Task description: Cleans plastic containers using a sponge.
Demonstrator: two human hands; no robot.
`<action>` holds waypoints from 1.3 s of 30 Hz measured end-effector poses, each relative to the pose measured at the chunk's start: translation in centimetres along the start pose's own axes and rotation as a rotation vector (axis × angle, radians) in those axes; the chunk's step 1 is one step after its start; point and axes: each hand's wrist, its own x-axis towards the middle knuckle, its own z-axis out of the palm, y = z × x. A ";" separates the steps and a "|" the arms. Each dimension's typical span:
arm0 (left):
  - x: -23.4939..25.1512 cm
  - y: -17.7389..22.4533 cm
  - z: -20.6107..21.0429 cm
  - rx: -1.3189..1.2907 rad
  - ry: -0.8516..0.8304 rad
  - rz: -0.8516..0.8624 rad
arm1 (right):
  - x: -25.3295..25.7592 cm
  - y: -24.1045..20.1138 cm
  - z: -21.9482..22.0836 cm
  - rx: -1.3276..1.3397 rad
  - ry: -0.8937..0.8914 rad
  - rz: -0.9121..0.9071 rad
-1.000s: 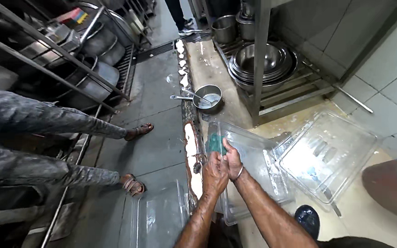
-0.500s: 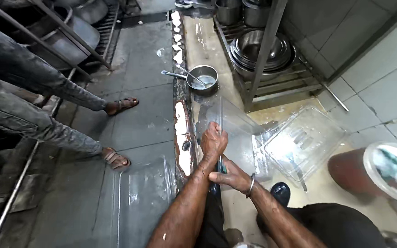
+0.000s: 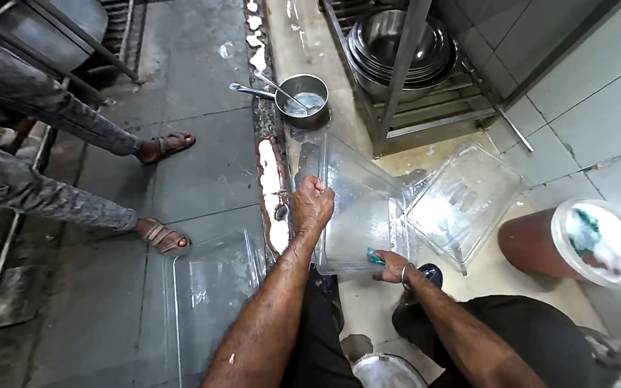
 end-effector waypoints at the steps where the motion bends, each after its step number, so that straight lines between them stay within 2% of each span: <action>1: 0.1 0.2 -0.1 0.004 -0.002 -0.006 | -0.9 -1.7 -0.3 0.049 0.029 -0.029; 3: -0.1 0.5 -0.3 0.029 -0.017 -0.018 | -3.9 -7.4 -1.0 0.147 0.123 -0.207; 5: -0.1 0.7 -0.2 0.026 -0.037 0.006 | -6.1 -12.4 -1.7 0.204 0.214 -0.483; 7: 0.1 0.2 0.3 0.007 -0.018 0.037 | -6.1 -14.1 -1.6 0.290 0.297 -0.728; 8: 0.1 0.0 0.4 0.012 -0.001 0.045 | -5.5 -13.7 -1.5 0.349 0.285 -0.773; 10: -0.2 -0.4 0.2 0.028 0.024 0.043 | -4.0 -10.6 -1.3 0.415 0.161 -0.664; 14: 0.3 -1.3 0.3 -0.035 0.059 0.062 | 0.5 -1.3 -0.1 0.427 -0.006 -0.131; 19: -0.1 -0.3 0.9 -0.105 0.056 0.120 | 6.3 7.9 2.2 0.258 -0.170 0.249; 21: -0.3 -0.1 0.7 -0.064 0.035 0.102 | 7.7 9.2 1.8 0.115 -0.207 0.295; 23: -0.1 -0.4 0.2 0.036 0.004 0.086 | 8.3 8.4 1.3 -0.012 -0.220 0.309; 25: 0.0 -0.6 -0.2 0.157 -0.047 0.081 | 7.9 8.9 1.5 -0.136 -0.189 0.255; 30: 0.3 -0.8 -0.9 0.341 -0.089 0.134 | 10.8 14.0 0.4 -0.380 0.118 0.089; 36: -0.5 -1.3 -1.3 0.467 -0.178 0.141 | 16.9 14.1 -7.0 -0.417 0.404 0.249; 39: -0.4 -0.9 -0.9 0.468 -0.167 0.115 | 17.3 13.9 -6.4 -0.395 0.440 0.286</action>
